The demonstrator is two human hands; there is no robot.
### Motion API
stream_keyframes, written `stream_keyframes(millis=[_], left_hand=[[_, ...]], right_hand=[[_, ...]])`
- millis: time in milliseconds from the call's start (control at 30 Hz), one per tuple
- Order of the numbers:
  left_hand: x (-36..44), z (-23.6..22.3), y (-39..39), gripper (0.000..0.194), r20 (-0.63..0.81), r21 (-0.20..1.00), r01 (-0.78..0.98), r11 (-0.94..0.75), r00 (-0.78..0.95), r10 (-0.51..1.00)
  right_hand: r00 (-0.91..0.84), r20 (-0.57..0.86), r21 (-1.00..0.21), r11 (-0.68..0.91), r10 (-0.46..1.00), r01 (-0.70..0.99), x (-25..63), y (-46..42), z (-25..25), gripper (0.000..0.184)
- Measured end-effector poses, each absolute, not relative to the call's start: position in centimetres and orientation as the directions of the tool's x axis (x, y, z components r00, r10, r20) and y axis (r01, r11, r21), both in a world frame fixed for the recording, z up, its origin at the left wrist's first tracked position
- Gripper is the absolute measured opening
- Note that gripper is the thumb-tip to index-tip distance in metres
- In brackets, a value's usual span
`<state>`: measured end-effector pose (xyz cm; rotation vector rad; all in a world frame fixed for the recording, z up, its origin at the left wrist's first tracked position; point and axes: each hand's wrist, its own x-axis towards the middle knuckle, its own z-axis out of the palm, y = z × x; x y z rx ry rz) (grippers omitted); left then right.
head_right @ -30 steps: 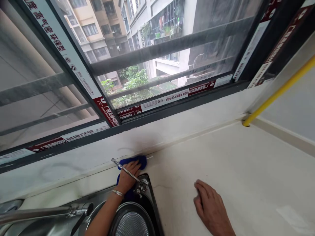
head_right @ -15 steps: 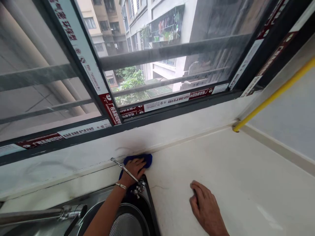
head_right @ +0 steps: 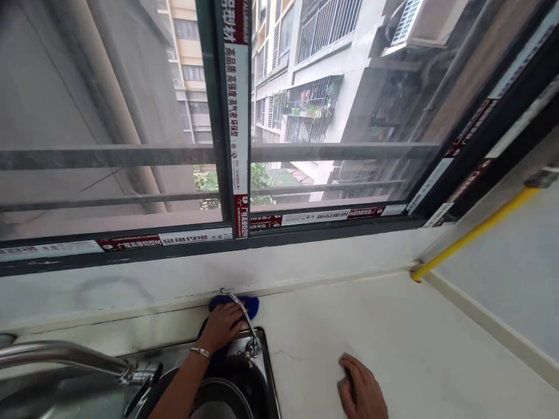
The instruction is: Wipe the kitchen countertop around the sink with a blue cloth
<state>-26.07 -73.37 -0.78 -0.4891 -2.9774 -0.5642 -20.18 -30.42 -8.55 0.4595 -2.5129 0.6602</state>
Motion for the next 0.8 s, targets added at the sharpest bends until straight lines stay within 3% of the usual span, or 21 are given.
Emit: stream_keyframes(millis=[467, 800], left_hand=[[-20.2, 0.0, -76.9, 0.043, 0.188, 0.322, -0.21, 0.923, -0.941, -0.28], [-18.8, 0.4, -77.1, 0.048, 0.217, 0.248, -0.449, 0.858, -0.838, -0.501]], right_hand=[[-0.78, 0.593, -0.337, 0.819, -0.199, -0.464, -20.1, -31.4, -7.3, 0.028], [-0.766, 0.605, -0.326, 0.81, -0.217, -0.487, -20.5, -31.0, -8.8, 0.029]])
